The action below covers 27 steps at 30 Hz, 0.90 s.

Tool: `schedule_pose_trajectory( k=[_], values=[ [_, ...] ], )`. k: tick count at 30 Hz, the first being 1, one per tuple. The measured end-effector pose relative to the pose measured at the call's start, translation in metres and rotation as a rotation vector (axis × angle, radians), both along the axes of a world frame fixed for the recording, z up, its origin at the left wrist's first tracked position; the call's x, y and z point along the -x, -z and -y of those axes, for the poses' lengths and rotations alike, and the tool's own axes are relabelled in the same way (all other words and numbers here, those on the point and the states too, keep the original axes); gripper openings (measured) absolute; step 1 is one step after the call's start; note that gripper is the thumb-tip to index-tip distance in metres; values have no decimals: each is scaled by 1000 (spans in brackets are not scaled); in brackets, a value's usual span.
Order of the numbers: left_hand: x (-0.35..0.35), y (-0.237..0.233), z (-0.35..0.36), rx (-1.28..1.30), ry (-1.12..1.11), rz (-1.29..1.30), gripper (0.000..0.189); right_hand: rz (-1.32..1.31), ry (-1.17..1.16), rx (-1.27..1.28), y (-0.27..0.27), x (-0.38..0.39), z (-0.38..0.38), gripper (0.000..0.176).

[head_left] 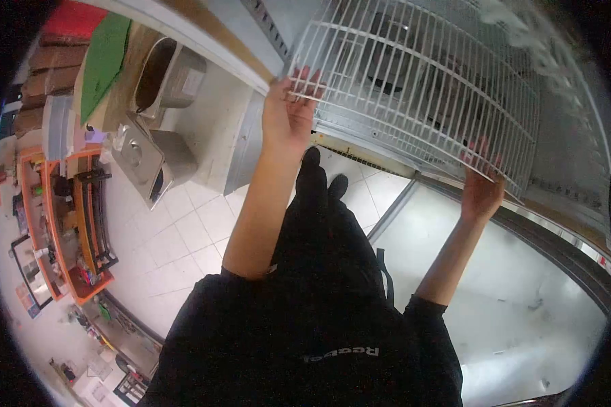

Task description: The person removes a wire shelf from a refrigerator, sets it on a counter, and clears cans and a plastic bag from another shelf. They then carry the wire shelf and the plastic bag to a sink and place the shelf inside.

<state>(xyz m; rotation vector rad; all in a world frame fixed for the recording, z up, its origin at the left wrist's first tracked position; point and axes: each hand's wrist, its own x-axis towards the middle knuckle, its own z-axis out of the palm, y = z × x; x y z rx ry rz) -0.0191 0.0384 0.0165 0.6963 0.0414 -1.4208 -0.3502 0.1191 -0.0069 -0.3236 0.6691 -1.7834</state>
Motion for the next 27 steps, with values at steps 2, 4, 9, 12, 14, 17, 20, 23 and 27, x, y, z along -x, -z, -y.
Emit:
schedule_pose_trajectory(
  k=[2, 4, 9, 12, 14, 17, 20, 23, 27],
  values=[
    [-5, 14, -2, 61, 46, -51, 26, -62, 4, 0, -8, -5, 1, 65],
    [-4, 9, -5, 52, 41, -39, 29, -54, -3, 33, -9, -6, 1, 69],
    [-3, 6, -9, 60, 44, -31, 28, -83, 30, 22, -8, -5, -4, 65],
    [-1, 0, -6, 32, 36, 28, 35, -85, 41, 38, -8, -9, 0, 57],
    [-3, 4, -6, 55, 45, 0, 38, -100, 82, 2, -11, -11, 0, 48],
    [-4, 5, 0, 55, 60, -6, 42, -42, 48, 56, -8, -7, 6, 47],
    [-4, 6, 4, 67, 70, 3, 44, -106, 95, 55, -8, -7, 11, 47],
    [-6, 12, 2, 70, 69, -20, 34, -59, 91, 74, -7, -8, 11, 59],
    [-6, 8, 6, 49, 60, -11, 28, -91, 101, 43, -10, -10, 11, 56]
  ],
)
